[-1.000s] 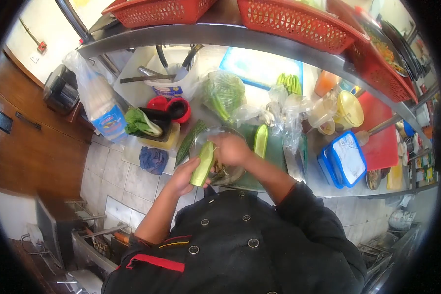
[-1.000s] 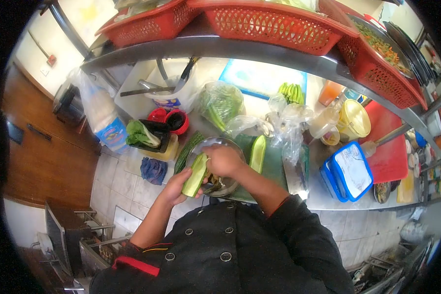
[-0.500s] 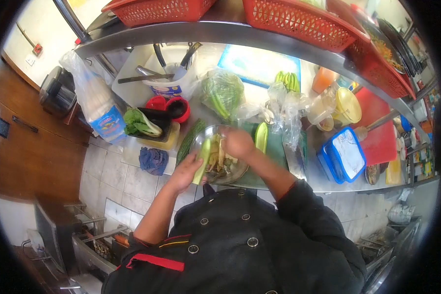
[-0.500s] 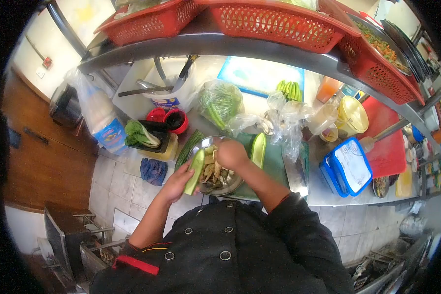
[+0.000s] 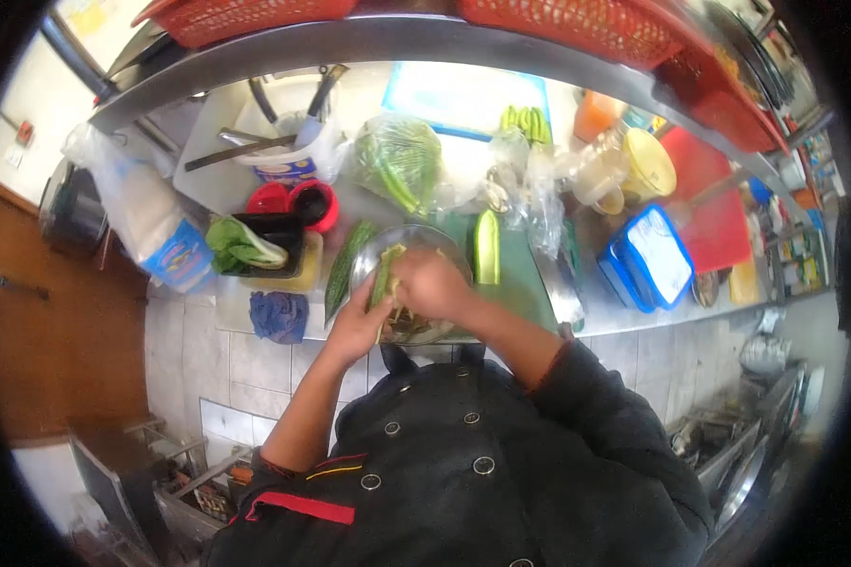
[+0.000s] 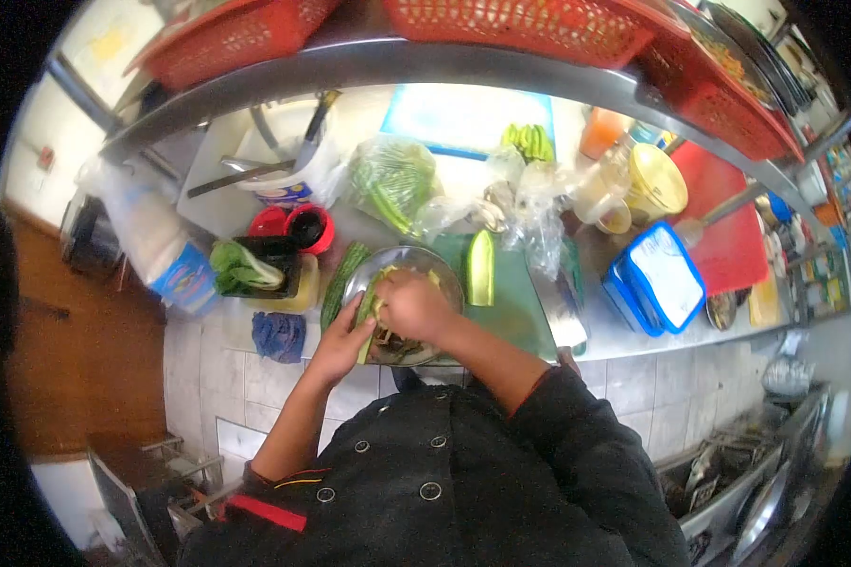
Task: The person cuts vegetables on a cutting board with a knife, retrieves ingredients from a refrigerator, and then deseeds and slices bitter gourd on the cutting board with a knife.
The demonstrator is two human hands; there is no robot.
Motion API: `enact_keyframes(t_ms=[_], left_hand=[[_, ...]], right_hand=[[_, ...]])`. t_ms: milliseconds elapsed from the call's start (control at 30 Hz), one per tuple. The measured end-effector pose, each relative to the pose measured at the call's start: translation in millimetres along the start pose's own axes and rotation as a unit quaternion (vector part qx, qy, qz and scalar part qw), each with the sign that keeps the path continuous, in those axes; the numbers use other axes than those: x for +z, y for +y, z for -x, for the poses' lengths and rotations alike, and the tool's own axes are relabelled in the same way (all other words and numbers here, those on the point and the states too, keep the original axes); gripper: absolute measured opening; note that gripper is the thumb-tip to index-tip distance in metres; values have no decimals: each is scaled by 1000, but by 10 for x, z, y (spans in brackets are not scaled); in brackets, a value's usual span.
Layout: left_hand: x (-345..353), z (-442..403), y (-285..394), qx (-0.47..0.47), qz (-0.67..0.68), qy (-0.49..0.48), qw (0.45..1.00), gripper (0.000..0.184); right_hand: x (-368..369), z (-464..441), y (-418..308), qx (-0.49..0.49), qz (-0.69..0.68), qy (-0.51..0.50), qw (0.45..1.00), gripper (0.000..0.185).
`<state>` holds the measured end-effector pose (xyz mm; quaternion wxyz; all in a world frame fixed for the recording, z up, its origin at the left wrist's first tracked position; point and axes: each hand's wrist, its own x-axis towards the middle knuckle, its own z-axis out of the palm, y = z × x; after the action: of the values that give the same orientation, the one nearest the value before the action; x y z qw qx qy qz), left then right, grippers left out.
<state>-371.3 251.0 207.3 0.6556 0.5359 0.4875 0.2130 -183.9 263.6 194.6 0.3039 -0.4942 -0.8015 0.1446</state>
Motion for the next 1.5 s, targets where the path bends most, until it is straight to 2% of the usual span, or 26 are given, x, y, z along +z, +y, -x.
enact_keyframes(t_ms=[33, 100, 133, 200, 267, 333, 400, 467, 500, 533, 600, 633, 700, 733, 800, 833, 1000, 1033, 1100, 1133, 1167, 1267, 1300, 1333, 1400, 1500], left_hand=[[-11, -38, -64, -2, -3, -14, 1000, 60], [-89, -129, -247, 111, -148, 1, 983, 58], [-119, -138, -221, 112, -147, -13, 983, 58], [-174, -62, -57, -5, -23, -55, 998, 58], [-175, -9, 71, -7, -36, -48, 998, 63], [-176, 2, 122, 23, -168, 1, 985, 65], [-38, 2, 98, 64, -154, 14, 986, 65], [181, -77, 63, 162, -108, 47, 980, 64], [322, -45, 128, 91, 11, 23, 996, 59], [400, -71, 126, 98, 9, 29, 995, 59], [557, -192, 14, 62, 178, 110, 976, 56], [535, -258, -85, 64, 227, 97, 967, 56], [649, -211, -44, 66, 205, 149, 965, 57], [711, -192, -24, 63, 190, 197, 960, 57], [740, -237, -111, 76, 186, 199, 959, 59], [725, -276, -199, 76, 197, 200, 957, 59], [1047, -177, -61, 49, 235, 277, 931, 58], [1086, -128, -74, 65, 203, 269, 939, 56], [1103, -140, -287, 77, 110, 275, 952, 51], [1217, -103, -268, 79, 110, 276, 952, 51], [1461, -71, -203, 78, 56, 243, 965, 50], [1923, -156, -191, 114, -218, 132, 960, 57], [2054, -209, -174, 120, -212, 131, 961, 57], [2183, -280, -142, 147, -270, 109, 945, 61], [2358, -408, -116, 173, -322, 88, 927, 65], [2468, -593, -138, 131, -429, 78, 890, 63]], right_hand=[[167, 14, 44, -13, 20, 30, 999, 23], [211, 39, 26, 42, 48, 24, 998, 21], [215, 52, 37, 80, 69, 13, 994, 19], [344, 81, 163, 146, 137, -15, 980, 17], [319, 141, 217, 205, 192, -46, 958, 15], [171, 149, 220, 228, 156, -110, 955, 15], [144, 136, 185, 218, 153, -133, 955, 17], [164, 131, 222, 203, 157, -153, 954, 20], [243, 152, 260, 174, 93, -141, 970, 24], [289, 179, 277, 143, 28, -130, 981, 28], [104, 161, 114, 141, 80, -99, 982, 35], [73, 170, 101, 141, 104, -119, 977, 37], [-149, 159, 66, 136, 108, -217, 961, 35], [-191, 188, 95, 136, 104, -209, 963, 35], [-147, 270, 164, 85, 38, -203, 975, 26], [139, 410, 271, 54, 28, -52, 997, 27], [-505, 613, 398, 81, 25, -135, 987, 33], [-634, 742, 444, 103, 20, -168, 980, 32], [-542, 1266, 787, 35, 61, 130, 989, 24], [-1034, 1471, 808, 95, 57, -39, 993, 18], [-966, 1881, 1067, -5, 84, 83, 993, 18], [-1260, 2555, 968, 217, 146, -16, 965, 21], [-1354, 2659, 847, 302, 127, -29, 944, 22], [-1359, 2723, 796, 300, 138, -28, 944, 22], [-1298, 2809, 699, 386, 116, -82, 912, 28], [-1215, 2704, 671, 425, 67, -87, 898, 37]])
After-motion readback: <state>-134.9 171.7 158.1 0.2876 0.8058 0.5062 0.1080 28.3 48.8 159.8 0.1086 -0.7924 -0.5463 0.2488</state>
